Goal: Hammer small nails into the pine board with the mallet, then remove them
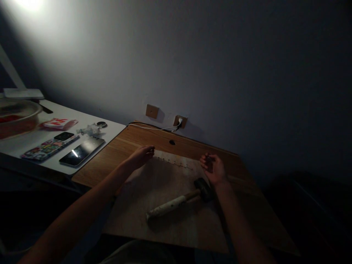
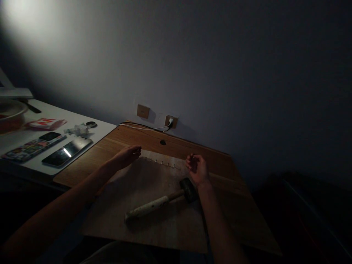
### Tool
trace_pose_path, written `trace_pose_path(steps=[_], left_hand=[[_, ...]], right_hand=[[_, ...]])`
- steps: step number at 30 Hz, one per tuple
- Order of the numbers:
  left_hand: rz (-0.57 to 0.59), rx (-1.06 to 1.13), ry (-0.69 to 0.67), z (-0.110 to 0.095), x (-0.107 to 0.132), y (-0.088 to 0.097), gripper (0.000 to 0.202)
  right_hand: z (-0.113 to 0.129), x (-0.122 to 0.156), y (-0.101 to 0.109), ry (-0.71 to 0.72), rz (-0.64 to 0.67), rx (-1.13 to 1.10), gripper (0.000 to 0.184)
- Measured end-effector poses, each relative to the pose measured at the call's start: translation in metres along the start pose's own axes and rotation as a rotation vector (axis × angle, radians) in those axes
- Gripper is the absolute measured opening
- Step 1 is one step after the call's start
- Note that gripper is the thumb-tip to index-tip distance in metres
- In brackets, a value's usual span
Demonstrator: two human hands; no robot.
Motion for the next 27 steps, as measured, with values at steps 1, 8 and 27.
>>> trace_pose_path(steps=[1, 8, 27], left_hand=[[0.0, -0.053, 0.011, 0.002, 0.001, 0.002, 0.03], [0.162, -1.157, -0.278, -0.01, 0.012, -0.01, 0.023], [0.134, -0.412, 0.044, 0.013, 0.0, -0.035, 0.024]], right_hand=[[-0.001, 0.001, -0.003, -0.012, 0.013, 0.016, 0.038], [0.014, -0.003, -0.044, -0.079, 0.1, 0.488, 0.038], [0.04, -0.008, -0.038, -0.065, 0.086, 0.694, 0.038]])
Point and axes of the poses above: each hand's wrist, its own x-axis away from the middle knuckle, its own y-axis out of the back of the hand, z = x × y, the point moved 5 cm from there along -x, towards the middle knuckle, and after that the axes turned 15 degrees about x, right-handed, at the moved point
